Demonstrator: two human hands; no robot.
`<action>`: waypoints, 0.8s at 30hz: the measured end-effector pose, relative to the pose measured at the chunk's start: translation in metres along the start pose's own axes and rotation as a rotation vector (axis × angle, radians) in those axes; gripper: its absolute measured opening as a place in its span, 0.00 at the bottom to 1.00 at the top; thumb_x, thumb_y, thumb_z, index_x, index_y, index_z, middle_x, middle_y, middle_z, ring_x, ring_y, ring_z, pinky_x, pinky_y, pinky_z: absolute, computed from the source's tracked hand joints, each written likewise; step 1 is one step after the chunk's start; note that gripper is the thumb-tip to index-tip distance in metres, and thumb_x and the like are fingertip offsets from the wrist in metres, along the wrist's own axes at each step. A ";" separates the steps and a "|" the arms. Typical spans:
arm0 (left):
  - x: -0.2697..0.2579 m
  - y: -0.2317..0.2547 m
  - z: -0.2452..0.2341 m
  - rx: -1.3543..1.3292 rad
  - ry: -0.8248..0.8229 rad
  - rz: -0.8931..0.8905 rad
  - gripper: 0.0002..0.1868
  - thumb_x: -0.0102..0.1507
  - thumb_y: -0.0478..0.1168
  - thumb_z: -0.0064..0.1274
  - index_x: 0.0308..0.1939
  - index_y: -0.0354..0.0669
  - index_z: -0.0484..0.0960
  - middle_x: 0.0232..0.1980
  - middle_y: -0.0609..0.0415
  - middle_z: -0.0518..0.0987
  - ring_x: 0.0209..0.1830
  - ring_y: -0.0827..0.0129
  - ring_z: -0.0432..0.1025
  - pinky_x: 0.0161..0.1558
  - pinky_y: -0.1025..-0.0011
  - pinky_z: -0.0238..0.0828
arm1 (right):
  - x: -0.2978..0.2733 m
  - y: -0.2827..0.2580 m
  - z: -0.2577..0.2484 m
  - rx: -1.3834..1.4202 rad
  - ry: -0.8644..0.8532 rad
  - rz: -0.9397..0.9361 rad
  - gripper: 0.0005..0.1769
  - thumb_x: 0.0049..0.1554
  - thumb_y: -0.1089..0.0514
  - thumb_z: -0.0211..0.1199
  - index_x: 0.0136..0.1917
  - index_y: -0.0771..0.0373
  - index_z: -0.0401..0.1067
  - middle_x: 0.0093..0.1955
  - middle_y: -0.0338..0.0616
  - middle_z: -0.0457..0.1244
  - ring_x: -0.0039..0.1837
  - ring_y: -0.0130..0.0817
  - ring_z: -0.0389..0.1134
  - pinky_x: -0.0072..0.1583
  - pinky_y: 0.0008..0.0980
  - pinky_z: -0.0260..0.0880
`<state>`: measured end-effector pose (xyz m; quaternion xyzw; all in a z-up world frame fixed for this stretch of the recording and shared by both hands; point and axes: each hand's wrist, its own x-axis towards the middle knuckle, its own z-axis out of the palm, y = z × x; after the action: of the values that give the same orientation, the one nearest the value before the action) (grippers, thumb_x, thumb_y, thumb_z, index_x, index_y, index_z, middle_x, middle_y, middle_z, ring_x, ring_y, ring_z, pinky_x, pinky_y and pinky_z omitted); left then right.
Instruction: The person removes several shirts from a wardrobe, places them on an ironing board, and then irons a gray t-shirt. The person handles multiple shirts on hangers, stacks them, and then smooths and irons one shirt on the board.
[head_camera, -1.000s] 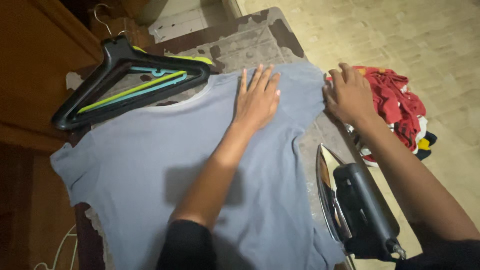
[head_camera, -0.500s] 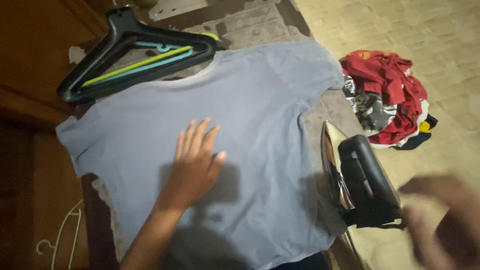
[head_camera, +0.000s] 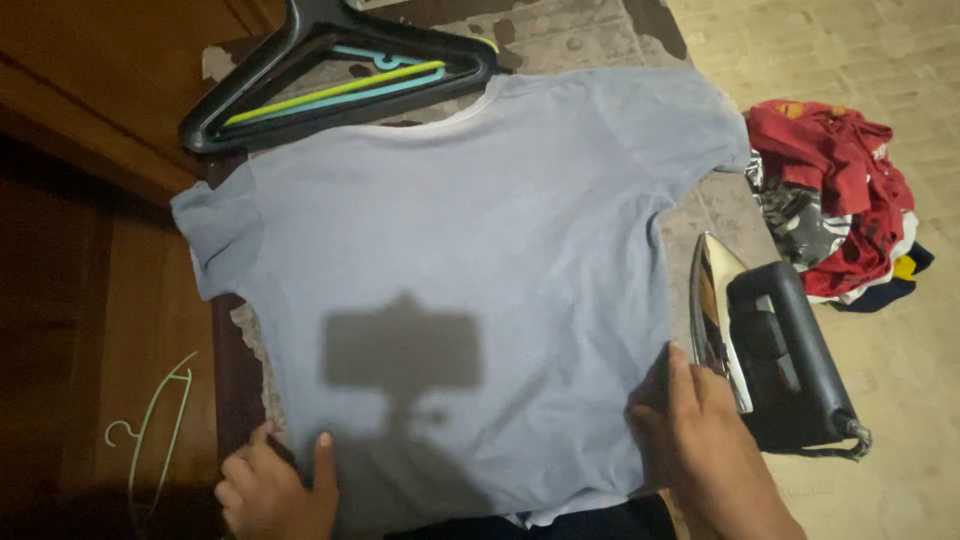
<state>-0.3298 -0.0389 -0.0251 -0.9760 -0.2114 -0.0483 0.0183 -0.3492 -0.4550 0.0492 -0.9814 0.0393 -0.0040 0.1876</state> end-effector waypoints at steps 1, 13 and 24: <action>-0.005 -0.008 0.008 0.010 0.019 -0.022 0.32 0.58 0.62 0.57 0.57 0.45 0.79 0.51 0.44 0.74 0.52 0.48 0.71 0.53 0.54 0.70 | 0.001 0.004 0.003 -0.006 -0.061 0.064 0.41 0.53 0.51 0.67 0.74 0.67 0.57 0.55 0.63 0.65 0.56 0.60 0.68 0.55 0.46 0.70; 0.012 -0.058 -0.014 -0.199 -0.736 -0.104 0.20 0.58 0.57 0.60 0.45 0.51 0.80 0.34 0.48 0.88 0.39 0.58 0.86 0.49 0.60 0.81 | -0.017 0.077 0.013 -0.107 -0.439 0.198 0.18 0.57 0.46 0.59 0.58 0.54 0.65 0.38 0.55 0.72 0.45 0.56 0.75 0.47 0.49 0.76; 0.126 -0.031 -0.037 -0.580 -0.161 0.204 0.18 0.69 0.49 0.49 0.57 0.42 0.78 0.53 0.43 0.81 0.55 0.45 0.75 0.56 0.55 0.70 | 0.089 -0.030 -0.086 -0.658 -0.569 -0.214 0.35 0.56 0.31 0.54 0.72 0.46 0.62 0.51 0.36 0.70 0.50 0.38 0.75 0.48 0.38 0.78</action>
<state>-0.2314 0.0389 0.0252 -0.9574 -0.0903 -0.0270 -0.2731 -0.2599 -0.4664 0.1396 -0.9495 -0.1166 0.2595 -0.1327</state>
